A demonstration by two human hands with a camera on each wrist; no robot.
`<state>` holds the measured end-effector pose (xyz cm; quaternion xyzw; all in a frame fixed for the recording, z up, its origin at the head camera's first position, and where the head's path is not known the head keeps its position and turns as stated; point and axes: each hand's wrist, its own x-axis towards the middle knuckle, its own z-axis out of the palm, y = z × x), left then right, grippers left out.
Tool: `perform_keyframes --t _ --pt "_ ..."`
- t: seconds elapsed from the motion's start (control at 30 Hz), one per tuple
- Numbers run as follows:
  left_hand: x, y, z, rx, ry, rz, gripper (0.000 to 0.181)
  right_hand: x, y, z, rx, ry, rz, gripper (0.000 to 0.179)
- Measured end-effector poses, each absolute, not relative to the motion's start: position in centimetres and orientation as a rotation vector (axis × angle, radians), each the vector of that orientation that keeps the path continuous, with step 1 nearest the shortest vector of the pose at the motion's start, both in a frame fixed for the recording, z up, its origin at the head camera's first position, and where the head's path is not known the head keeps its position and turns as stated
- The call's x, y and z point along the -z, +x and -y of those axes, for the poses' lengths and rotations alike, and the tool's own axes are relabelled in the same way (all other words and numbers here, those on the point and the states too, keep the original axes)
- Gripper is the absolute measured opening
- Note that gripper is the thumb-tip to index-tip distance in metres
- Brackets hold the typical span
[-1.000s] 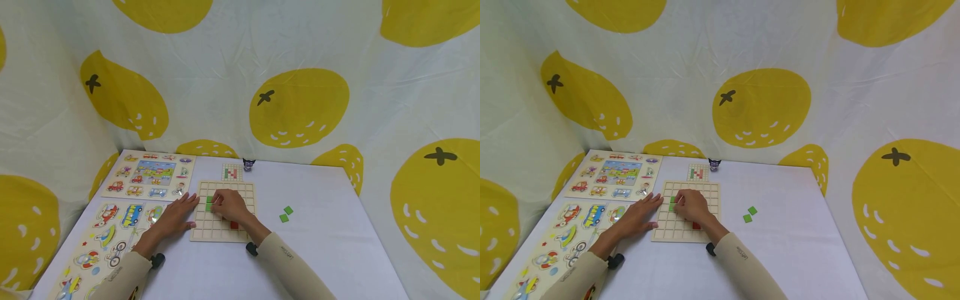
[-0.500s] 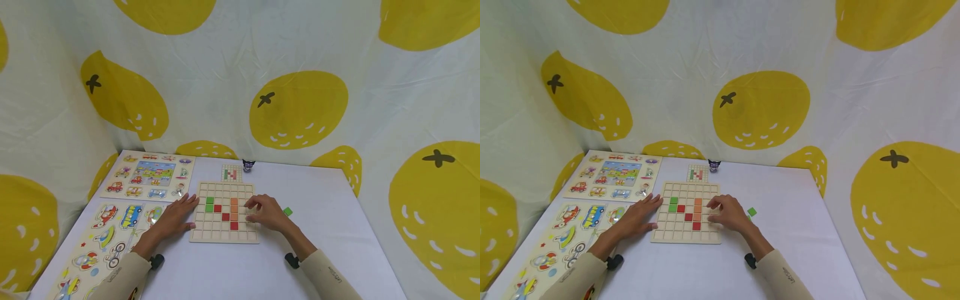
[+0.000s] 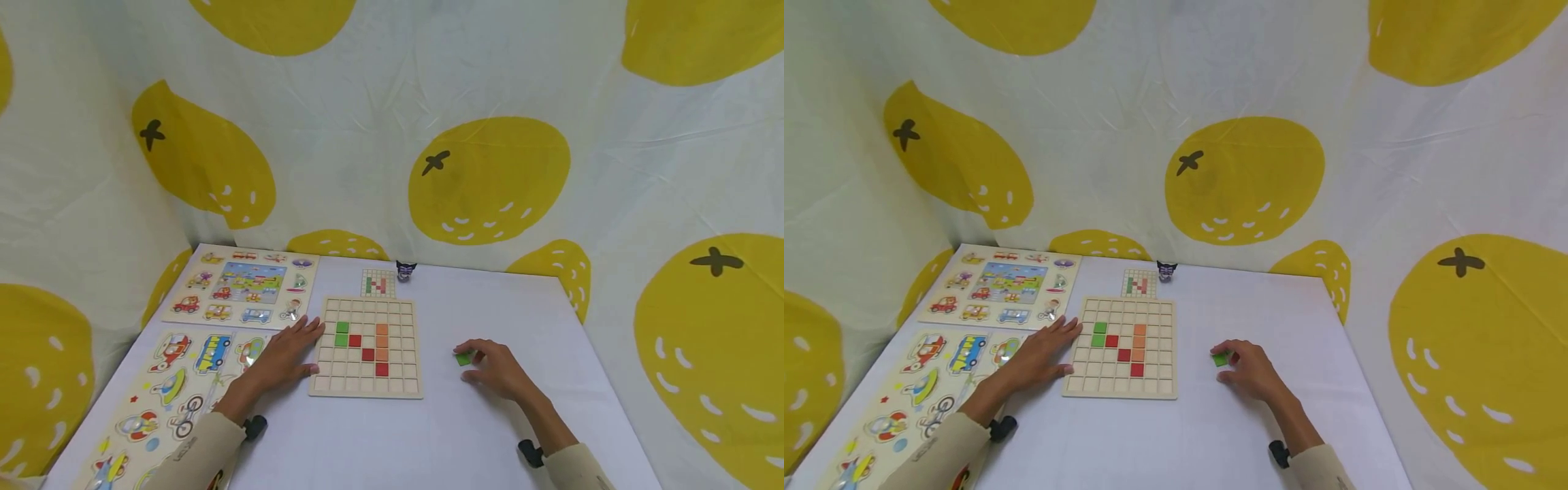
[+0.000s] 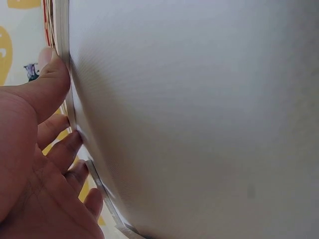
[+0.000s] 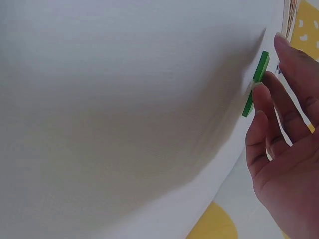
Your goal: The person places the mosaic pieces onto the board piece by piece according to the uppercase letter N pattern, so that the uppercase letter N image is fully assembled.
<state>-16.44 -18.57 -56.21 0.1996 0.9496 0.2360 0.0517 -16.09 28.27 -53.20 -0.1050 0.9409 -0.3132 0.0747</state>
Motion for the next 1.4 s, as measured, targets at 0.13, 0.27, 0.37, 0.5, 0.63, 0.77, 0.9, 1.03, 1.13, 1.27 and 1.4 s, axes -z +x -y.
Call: perform_keyframes --t 0.13,0.27,0.37,0.5,0.63,0.77,0.9,1.03,1.13,1.27,1.4 --pt "56.2 -16.4 18.6 -0.733 0.614 -2.892 0.09 53.5 -16.0 -28.3 0.96 -0.349 -2.834 0.046" --pt "56.5 -16.6 18.6 -0.733 0.616 -2.889 0.09 53.9 -16.2 -28.0 0.948 -0.334 -2.881 0.041" --pt "56.5 -16.6 18.6 -0.734 0.607 -2.875 0.09 54.2 -16.4 -27.9 0.896 -0.317 -2.926 0.038" --pt "56.5 -16.6 18.5 -0.723 0.601 -2.875 0.09 54.4 -16.6 -27.8 0.868 -0.258 -2.936 0.033" --pt "56.4 -16.5 18.5 -0.715 0.593 -2.885 0.09 54.4 -16.8 -27.6 0.897 -0.198 -2.918 0.029" --pt "56.4 -16.4 18.5 -0.711 0.59 -2.889 0.09 54.4 -16.9 -27.4 0.915 -0.192 -2.935 0.024" --pt "56.3 -16.4 18.5 -0.726 0.578 -2.878 0.091 54.3 -17.0 -26.7 1.011 -0.18 -2.936 0.022" --pt "56.2 -16.4 18.5 -0.726 0.587 -2.887 0.09 53.9 -16.9 -25.3 1.138 -0.161 -2.897 0.019" --pt "56.3 -16.4 18.5 -0.713 0.604 -2.894 0.09 53.6 -16.8 -24.0 1.184 -0.159 -2.878 0.019" --pt "56.2 -16.3 18.5 -0.706 0.631 -2.901 0.089 53.3 -16.7 -21.9 1.224 -0.139 -2.839 0.018" --pt "56.0 -16.3 18.5 -0.707 0.631 -2.901 0.089 53.2 -16.7 -19.7 1.263 -0.127 -2.807 0.017"
